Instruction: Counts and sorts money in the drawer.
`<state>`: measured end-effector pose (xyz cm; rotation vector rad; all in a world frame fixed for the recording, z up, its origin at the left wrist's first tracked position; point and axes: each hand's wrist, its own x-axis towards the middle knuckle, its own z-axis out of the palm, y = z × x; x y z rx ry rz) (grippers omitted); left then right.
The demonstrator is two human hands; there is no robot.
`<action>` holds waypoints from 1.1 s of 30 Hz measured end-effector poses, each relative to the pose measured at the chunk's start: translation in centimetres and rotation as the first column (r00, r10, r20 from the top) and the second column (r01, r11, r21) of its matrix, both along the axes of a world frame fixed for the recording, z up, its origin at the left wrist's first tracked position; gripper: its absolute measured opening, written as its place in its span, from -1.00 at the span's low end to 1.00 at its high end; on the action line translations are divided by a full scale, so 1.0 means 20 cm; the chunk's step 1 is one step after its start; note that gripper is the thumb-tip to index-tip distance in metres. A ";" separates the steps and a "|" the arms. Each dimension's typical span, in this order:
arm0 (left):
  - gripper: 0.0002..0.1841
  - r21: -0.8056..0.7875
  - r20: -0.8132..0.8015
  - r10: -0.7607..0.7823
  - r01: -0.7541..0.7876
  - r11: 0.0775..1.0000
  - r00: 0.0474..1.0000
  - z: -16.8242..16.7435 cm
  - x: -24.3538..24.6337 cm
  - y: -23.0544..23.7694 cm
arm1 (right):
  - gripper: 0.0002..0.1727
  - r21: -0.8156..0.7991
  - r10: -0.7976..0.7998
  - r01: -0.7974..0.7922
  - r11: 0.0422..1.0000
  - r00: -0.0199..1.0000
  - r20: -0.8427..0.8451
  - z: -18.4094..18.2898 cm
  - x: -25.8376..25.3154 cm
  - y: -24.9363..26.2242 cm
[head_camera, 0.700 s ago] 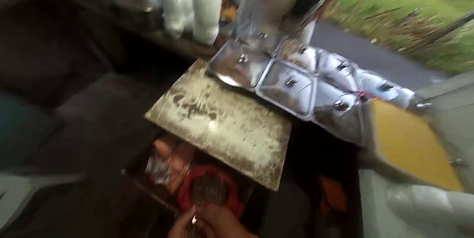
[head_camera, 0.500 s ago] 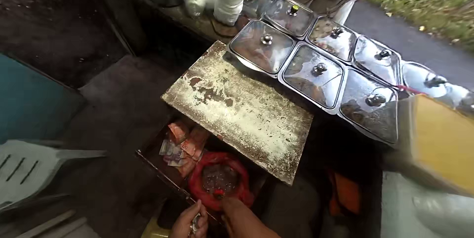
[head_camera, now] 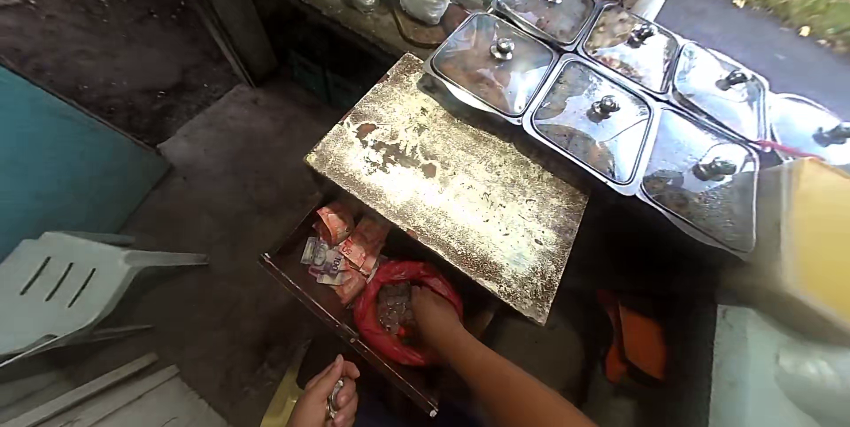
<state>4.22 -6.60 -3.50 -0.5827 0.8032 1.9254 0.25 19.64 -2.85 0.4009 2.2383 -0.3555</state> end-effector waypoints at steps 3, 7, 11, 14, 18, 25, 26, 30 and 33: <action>-0.52 -0.020 -0.004 0.008 -0.008 1.000 1.000 0.01 -0.01 -0.01 | -0.57 -0.006 0.003 -0.003 1.000 1.000 0.020 0.00 0.01 0.00; -0.51 -0.048 -0.015 -0.009 0.009 0.999 1.000 0.01 -0.02 0.00 | -0.56 -0.070 0.013 -0.013 0.997 1.000 0.000 -0.01 0.01 0.03; -0.50 -0.050 -0.012 0.002 -0.002 0.999 1.000 0.01 -0.02 0.00 | -0.54 -0.225 0.020 -0.042 0.973 0.995 -0.101 -0.04 -0.03 0.06; -0.51 -0.048 -0.007 0.008 -0.008 0.999 1.000 0.00 -0.01 0.00 | -0.50 -0.235 0.054 -0.073 0.969 0.995 -0.086 -0.04 -0.09 0.02; -0.51 -0.063 -0.016 -0.010 0.009 0.998 1.000 0.03 0.00 -0.01 | -0.44 -0.181 0.152 -0.153 0.971 0.988 -0.024 -0.07 -0.06 0.00; -0.52 -0.061 -0.012 0.025 -0.026 0.998 1.000 0.01 0.02 -0.04 | -0.60 -0.265 -0.062 0.010 0.964 0.980 -0.191 -0.14 -0.02 0.06; -0.51 -0.070 -0.007 0.028 -0.028 0.997 1.000 0.01 0.02 -0.03 | -0.61 -0.274 -0.081 0.026 0.961 0.979 -0.190 -0.15 -0.03 0.06; -0.51 -0.076 -0.012 0.030 -0.031 0.997 0.999 0.02 0.01 -0.04 | -0.61 -0.273 -0.067 0.020 0.962 0.984 -0.164 -0.17 -0.06 0.03; -0.52 -0.079 -0.014 0.036 -0.037 0.996 0.999 0.01 0.00 -0.06 | -0.61 -0.242 -0.044 0.012 0.970 0.991 -0.127 -0.16 -0.05 0.03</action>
